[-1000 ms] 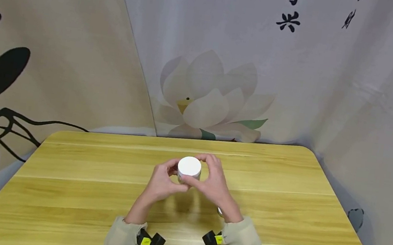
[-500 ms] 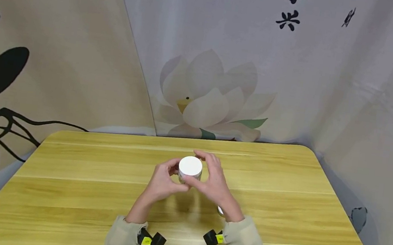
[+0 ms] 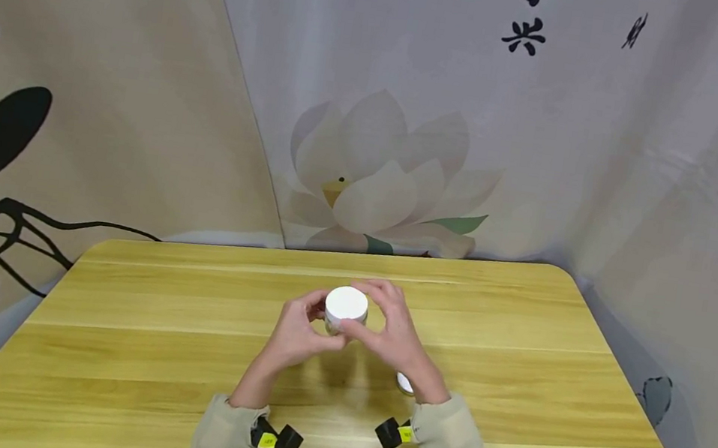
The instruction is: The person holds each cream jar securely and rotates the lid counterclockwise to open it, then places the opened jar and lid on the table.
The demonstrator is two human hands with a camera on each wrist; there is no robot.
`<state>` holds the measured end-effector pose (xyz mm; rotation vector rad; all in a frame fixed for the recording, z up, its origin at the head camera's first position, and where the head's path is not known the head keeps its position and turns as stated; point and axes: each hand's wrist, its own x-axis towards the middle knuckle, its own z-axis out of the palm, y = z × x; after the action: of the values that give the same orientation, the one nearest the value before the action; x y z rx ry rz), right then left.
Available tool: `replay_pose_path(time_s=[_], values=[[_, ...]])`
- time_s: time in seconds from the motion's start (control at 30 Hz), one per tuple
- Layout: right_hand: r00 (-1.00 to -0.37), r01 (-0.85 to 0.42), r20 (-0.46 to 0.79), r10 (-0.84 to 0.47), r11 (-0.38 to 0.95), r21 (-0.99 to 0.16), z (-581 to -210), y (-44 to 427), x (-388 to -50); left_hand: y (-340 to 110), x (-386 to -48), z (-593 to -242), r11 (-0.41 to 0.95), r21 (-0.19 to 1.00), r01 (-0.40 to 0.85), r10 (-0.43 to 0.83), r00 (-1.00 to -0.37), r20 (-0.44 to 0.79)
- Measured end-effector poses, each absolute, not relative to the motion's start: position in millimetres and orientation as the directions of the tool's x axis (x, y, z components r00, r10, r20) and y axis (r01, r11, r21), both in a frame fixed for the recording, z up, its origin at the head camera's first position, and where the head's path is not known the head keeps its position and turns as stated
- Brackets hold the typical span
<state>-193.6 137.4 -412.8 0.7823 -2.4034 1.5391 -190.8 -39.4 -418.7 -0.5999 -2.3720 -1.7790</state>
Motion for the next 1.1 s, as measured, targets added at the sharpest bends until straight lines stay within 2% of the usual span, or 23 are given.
replay_pose_path(time_s=[0.07, 0.2, 0.33, 0.5, 0.63, 0.83, 0.93, 1.1], values=[[-0.835, -0.534, 0.431, -0.341, 0.320, -0.782, -413, 137, -193, -39, -191, -419, 0.227, 0.893, 0.388, 0.246, -0.910, 0.333], [-0.865, -0.488, 0.399, -0.304, 0.325, -0.810, -412, 135, -193, -39, -197, -428, 0.234, 0.887, 0.398, 0.248, -0.906, 0.342], [-0.885, -0.455, 0.379, -0.271, 0.332, -0.826, -416, 135, -196, -40, -190, -417, 0.240, 0.884, 0.402, 0.249, -0.905, 0.344], [-0.847, -0.521, 0.432, -0.309, 0.325, -0.790, -416, 136, -196, -40, -179, -395, 0.230, 0.884, 0.407, 0.258, -0.901, 0.347], [-0.819, -0.559, 0.451, -0.355, 0.312, -0.769, -416, 137, -195, -40, -178, -394, 0.233, 0.887, 0.400, 0.258, -0.904, 0.340], [-0.887, -0.451, 0.365, -0.283, 0.357, -0.818, -416, 133, -194, -40, -178, -393, 0.231, 0.893, 0.385, 0.248, -0.911, 0.329], [-0.902, -0.425, 0.351, -0.251, 0.375, -0.824, -416, 132, -196, -41, -178, -392, 0.231, 0.895, 0.380, 0.247, -0.913, 0.324], [-0.856, -0.508, 0.421, -0.301, 0.339, -0.792, -416, 135, -196, -41, -177, -391, 0.228, 0.893, 0.389, 0.251, -0.909, 0.332]])
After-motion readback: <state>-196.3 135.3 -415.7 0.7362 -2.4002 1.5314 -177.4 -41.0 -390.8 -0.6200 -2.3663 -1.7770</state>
